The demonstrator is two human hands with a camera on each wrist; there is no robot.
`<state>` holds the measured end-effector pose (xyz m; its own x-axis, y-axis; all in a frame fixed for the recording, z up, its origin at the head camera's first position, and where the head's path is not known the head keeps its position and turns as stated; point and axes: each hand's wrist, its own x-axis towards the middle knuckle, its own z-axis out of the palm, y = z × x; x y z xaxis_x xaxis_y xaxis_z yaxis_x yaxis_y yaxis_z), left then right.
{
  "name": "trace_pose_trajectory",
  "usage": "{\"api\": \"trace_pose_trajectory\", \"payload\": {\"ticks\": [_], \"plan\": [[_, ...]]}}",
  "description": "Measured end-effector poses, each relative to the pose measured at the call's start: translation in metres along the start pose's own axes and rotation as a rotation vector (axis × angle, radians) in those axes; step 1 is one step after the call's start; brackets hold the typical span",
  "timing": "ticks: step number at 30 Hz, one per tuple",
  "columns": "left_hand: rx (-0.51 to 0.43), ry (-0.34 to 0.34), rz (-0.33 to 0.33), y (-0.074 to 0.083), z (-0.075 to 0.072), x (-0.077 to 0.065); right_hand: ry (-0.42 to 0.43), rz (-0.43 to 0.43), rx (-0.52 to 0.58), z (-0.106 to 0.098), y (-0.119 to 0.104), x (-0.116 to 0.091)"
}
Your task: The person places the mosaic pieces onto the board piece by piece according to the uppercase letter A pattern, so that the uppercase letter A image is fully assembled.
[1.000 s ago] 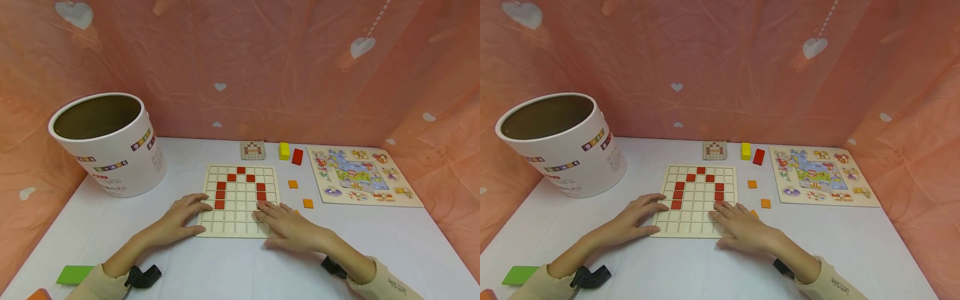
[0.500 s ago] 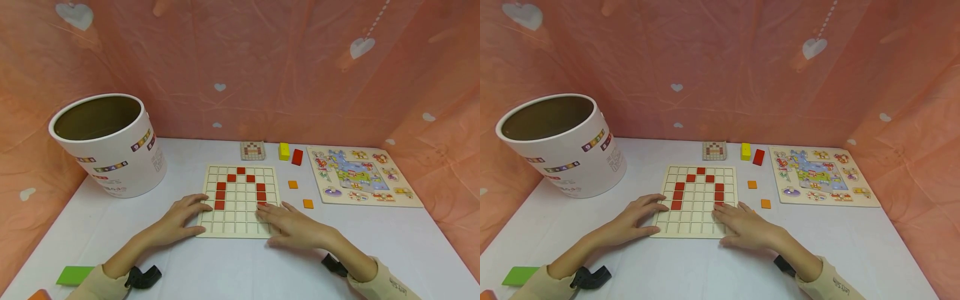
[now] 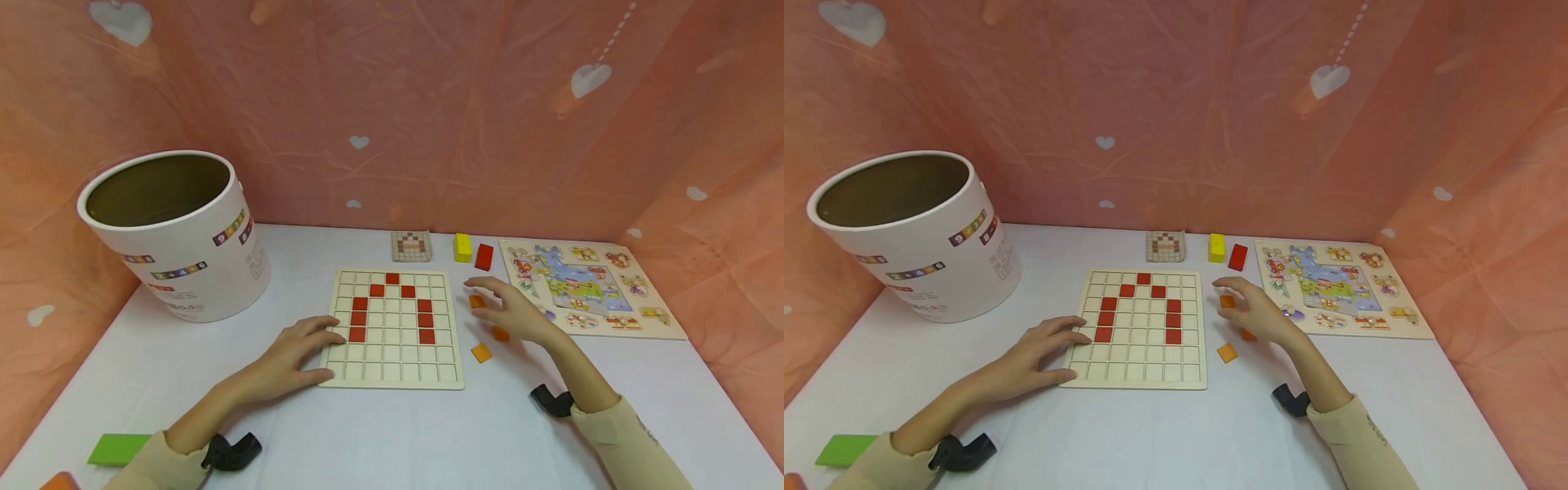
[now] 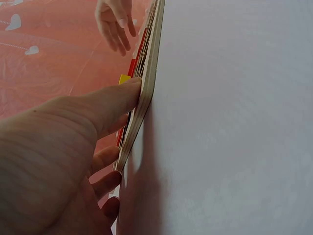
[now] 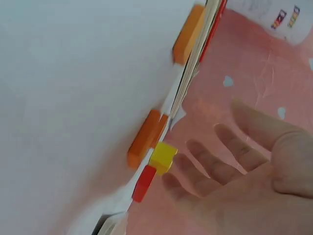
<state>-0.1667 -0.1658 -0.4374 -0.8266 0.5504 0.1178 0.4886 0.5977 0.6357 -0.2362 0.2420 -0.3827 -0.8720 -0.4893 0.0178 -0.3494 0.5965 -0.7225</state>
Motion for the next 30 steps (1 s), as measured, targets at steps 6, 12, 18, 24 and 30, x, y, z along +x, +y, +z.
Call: {"api": "trace_pose_trajectory", "payload": {"ticks": [6,12,18,24,30], "plan": [[0.003,-0.003,0.001,-0.001,0.0,0.0,-0.052,-0.007,-0.062,-0.001,0.015,0.002],[-0.007,-0.005,-0.009,0.0,0.0,-0.002,-0.009,-0.064,-0.142,0.005,0.017,0.001],[-0.013,-0.01,-0.021,0.0,0.001,-0.002,-0.031,-0.004,-0.167,0.005,0.016,0.001],[-0.014,-0.01,-0.012,-0.001,0.001,-0.001,-0.062,-0.004,-0.177,0.004,0.015,0.001],[-0.017,-0.01,-0.014,0.0,0.001,-0.001,-0.087,0.008,-0.165,0.003,0.012,0.002]]}}
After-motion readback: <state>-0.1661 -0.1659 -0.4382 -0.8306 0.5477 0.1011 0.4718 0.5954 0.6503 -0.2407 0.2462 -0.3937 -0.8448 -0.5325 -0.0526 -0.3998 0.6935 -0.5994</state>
